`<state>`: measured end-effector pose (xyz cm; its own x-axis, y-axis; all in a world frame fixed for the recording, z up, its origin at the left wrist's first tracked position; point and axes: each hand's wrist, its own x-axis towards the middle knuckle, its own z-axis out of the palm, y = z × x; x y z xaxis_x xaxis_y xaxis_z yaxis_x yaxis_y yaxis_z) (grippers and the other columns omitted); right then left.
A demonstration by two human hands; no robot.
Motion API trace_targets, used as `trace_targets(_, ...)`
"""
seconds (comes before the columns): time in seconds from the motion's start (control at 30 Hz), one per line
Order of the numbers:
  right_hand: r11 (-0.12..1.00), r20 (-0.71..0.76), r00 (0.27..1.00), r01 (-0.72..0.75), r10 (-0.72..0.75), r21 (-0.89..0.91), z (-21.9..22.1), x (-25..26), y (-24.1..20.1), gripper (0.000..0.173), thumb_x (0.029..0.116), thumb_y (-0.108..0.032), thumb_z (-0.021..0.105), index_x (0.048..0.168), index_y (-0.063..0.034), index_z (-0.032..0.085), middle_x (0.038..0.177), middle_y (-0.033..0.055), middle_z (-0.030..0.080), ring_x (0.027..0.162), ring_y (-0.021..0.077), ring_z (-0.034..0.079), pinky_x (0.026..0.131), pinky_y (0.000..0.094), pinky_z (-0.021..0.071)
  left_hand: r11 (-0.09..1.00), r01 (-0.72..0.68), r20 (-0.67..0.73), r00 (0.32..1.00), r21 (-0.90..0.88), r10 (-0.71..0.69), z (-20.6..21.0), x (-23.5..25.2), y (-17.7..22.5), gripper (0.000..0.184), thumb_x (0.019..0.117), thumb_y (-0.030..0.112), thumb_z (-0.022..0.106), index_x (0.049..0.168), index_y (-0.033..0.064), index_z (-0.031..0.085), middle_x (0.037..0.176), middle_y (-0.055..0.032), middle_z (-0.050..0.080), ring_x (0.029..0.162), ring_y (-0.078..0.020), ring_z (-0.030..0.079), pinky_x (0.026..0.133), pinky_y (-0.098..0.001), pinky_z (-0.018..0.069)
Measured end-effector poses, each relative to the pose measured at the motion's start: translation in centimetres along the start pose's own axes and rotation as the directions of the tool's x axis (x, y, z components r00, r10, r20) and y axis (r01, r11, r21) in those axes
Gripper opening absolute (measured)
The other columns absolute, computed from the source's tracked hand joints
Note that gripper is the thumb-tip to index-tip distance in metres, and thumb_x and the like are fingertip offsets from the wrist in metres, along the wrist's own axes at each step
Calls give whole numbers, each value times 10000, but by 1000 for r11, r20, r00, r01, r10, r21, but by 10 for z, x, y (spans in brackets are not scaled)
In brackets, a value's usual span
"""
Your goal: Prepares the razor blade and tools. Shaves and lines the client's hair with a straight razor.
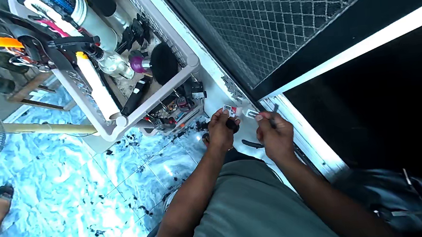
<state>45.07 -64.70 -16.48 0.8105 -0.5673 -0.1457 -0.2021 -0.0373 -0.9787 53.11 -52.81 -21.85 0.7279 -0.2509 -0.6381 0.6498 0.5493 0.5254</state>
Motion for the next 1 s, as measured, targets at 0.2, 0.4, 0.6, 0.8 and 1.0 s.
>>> trace_targets(0.2,999,-18,999,43,-42,24,-24,-6,-16,194,1079,-104,480,1166,-7,624,940,59,724,507,81,578,452,225,515,785,-405,153,912,469,379,13,43,0,328,987,156,681,1263,43,546,903,-94,670,748,-183,668,667,-356,592)
trace_targets(0.4,982,118,978,178,-170,-62,-31,1,-30,170,1030,-52,534,1096,13,676,689,-36,670,511,42,594,463,203,521,577,-466,113,833,671,541,26,65,-8,430,934,264,768,1162,39,482,728,-58,585,627,-171,593,617,-367,541)
trace_targets(0.6,957,532,846,182,-37,-224,-8,20,-38,313,980,-122,638,1268,1,624,889,9,696,637,31,596,544,195,516,690,-372,261,928,621,265,-23,-18,32,336,1064,312,553,1201,6,580,851,-99,645,699,-183,629,656,-364,564)
trace_targets(0.8,966,797,600,167,61,-199,54,20,-32,192,975,-164,662,1136,-61,650,859,3,687,618,56,597,542,221,519,825,-342,208,938,449,276,-67,-102,57,221,988,76,668,1187,-17,694,894,-62,721,754,-124,682,703,-289,597)
trace_targets(1.0,978,927,373,177,39,-112,102,-29,-40,166,1012,-204,612,1058,-73,703,691,-30,594,524,51,510,480,227,453,754,-514,-140,781,409,609,-94,-174,48,144,1011,42,623,1137,-25,644,872,-70,712,740,-140,685,691,-310,608)
